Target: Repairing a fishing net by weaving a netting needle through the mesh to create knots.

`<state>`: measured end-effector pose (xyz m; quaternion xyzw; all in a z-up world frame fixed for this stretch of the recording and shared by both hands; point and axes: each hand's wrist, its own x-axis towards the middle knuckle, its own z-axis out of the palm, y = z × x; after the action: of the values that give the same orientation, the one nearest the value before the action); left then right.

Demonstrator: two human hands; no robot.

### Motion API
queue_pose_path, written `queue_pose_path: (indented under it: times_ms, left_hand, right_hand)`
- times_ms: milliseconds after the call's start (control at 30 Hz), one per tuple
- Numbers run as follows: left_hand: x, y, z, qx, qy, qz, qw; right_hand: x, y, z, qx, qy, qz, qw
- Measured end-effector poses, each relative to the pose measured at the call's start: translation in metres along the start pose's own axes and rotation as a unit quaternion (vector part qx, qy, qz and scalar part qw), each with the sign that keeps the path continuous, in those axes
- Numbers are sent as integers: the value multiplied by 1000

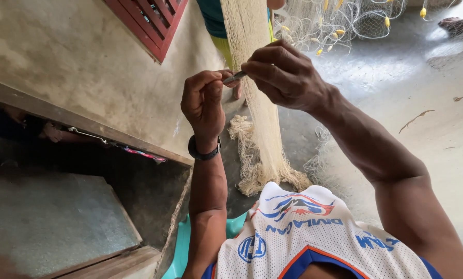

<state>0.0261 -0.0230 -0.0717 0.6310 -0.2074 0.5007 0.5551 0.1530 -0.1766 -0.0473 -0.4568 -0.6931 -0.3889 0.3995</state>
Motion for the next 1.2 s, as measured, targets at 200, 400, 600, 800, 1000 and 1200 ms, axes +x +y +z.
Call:
queue_pose_path:
  times_ms: [200, 400, 600, 800, 1000, 1200]
  left_hand:
    - [4, 4, 6, 20, -39, -30, 999]
    - [10, 1, 7, 38, -71, 6, 997]
    - [24, 6, 6, 77, -124, 27, 989]
    - [48, 22, -5, 262, -217, 179, 923]
    - [63, 2, -15, 316, -303, 191, 878]
    - [52, 8, -19, 260, -204, 164, 929]
  right_hand:
    - [-7, -1, 18, 23, 60, 5, 998]
    - [13, -14, 21, 21, 94, 25, 995]
    - [20, -36, 15, -12, 70, 121, 990]
    - [21, -42, 13, 29, 89, 123, 988]
    - [36, -58, -24, 237, 120, 47, 963]
    - [19, -68, -41, 246, 367, 126, 888]
